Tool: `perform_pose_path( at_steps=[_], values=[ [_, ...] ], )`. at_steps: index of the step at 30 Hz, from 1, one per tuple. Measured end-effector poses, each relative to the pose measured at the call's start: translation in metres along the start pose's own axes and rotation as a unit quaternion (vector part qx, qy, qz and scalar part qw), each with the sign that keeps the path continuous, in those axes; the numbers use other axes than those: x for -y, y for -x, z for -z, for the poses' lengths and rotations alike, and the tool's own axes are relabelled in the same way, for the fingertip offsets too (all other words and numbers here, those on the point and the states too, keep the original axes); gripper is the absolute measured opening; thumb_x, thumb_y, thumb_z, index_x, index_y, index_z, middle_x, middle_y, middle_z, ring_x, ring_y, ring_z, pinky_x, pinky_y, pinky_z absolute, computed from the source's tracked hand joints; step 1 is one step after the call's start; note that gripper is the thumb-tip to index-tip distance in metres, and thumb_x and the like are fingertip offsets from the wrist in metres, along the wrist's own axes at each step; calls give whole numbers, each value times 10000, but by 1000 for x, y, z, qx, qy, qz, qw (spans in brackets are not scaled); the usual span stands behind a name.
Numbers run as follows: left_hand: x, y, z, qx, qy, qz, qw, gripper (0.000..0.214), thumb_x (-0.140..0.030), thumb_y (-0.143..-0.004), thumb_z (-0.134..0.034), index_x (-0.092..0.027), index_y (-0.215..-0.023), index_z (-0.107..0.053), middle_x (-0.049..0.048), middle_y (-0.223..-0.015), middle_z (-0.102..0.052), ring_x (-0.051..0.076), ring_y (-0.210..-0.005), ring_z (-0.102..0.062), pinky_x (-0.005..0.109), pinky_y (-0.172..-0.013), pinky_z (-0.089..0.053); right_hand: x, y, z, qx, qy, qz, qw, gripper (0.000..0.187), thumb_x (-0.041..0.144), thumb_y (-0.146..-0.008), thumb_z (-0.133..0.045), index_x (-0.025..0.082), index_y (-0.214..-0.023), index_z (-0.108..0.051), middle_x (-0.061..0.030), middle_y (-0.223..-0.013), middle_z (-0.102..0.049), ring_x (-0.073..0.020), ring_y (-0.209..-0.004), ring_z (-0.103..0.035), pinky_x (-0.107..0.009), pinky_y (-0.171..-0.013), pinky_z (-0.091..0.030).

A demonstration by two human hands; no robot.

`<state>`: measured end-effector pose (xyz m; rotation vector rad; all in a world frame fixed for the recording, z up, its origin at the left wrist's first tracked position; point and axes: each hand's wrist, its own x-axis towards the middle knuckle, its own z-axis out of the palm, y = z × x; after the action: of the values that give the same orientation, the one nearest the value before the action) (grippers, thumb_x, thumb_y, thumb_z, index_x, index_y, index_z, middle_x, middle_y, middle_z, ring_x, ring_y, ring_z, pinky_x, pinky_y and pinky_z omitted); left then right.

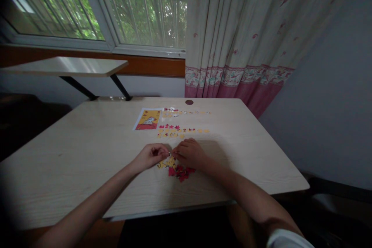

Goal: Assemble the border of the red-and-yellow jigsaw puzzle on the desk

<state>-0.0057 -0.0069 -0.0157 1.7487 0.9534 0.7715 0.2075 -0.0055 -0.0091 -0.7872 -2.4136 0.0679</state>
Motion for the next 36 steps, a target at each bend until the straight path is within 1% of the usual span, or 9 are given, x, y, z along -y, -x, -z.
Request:
perform_pose_path(
  at_steps=[5, 10, 13, 17, 21, 24, 27, 30, 36],
  values=[
    [-4, 0, -2, -5, 7, 1, 1000, 261, -368, -758, -599, -110, -730, -630, -48, -513, -419, 60, -480, -328, 174, -444, -248, 3, -1, 3, 15, 9, 12, 1000, 121, 263, -846, -546, 211, -843, -655, -23, -758, -678, -139, -705, -589, -285, -710, -384],
    [-9, 0, -2, -2, 13, 3, 1000, 263, -371, -759, -594, -112, -728, -628, -52, -507, -413, 59, -474, -321, 179, -444, -244, 2, 2, 0, 9, 24, 17, 1000, 143, 279, -854, -528, 212, -831, -653, -23, -753, -672, -141, -703, -580, -293, -713, -379],
    [-9, 0, -2, -8, 15, -3, 1000, 255, -367, -762, -599, -114, -741, -628, -40, -527, -460, 61, -478, -338, 181, -444, -256, 2, 3, -2, -1, 22, 21, 1000, 134, 276, -852, -532, 214, -842, -650, -22, -757, -677, -141, -707, -582, -291, -713, -381],
    [-9, 0, -2, -39, 14, -12, 999, 268, -372, -785, -577, -110, -805, -630, 2, -626, -564, 82, -547, -435, 199, -509, -347, -5, 2, 0, -35, 24, 27, 999, 152, 281, -863, -527, 201, -810, -645, -23, -724, -678, -137, -678, -583, -284, -692, -382],
    [-7, 1, 0, -59, -62, -18, 996, 273, -375, -823, -528, -124, -798, -634, 11, -652, -590, 87, -544, -453, 199, -511, -362, -27, 1, 8, -110, 30, -6, 993, 151, 265, -860, -530, 199, -780, -639, -22, -715, -682, -132, -680, -595, -279, -682, -387],
    [-5, 3, 2, -42, -168, -80, 982, 244, -337, -854, -498, -147, -806, -642, 23, -686, -590, 110, -602, -487, 216, -561, -390, -51, 4, 18, -178, 50, -48, 982, 118, 258, -846, -555, 199, -789, -640, -26, -736, -691, -139, -695, -605, -285, -696, -404],
    [-5, 5, 5, -16, -273, -134, 952, 204, -288, -870, -481, -166, -816, -636, 20, -666, -563, 135, -666, -505, 239, -631, -406, -71, 8, 28, -239, 75, -89, 964, 107, 254, -837, -571, 191, -787, -642, -36, -726, -688, -152, -691, -604, -292, -692, -423],
    [-5, 5, 8, -7, -315, -143, 938, 189, -265, -880, -465, -172, -819, -618, 13, -650, -544, 139, -670, -502, 241, -636, -400, -79, 11, 32, -247, 83, -107, 959, 122, 266, -840, -567, 189, -792, -649, -39, -715, -684, -156, -678, -602, -292, -665, -430],
    [-5, 5, 9, -9, -330, -151, 932, 193, -267, -891, -450, -168, -828, -603, 15, -656, -543, 138, -666, -500, 237, -625, -387, -77, 11, 23, -211, 69, -118, 968, 151, 288, -846, -559, 195, -789, -664, -39, -757, -699, -153, -701, -608, -300, -711, -433]
  ],
)
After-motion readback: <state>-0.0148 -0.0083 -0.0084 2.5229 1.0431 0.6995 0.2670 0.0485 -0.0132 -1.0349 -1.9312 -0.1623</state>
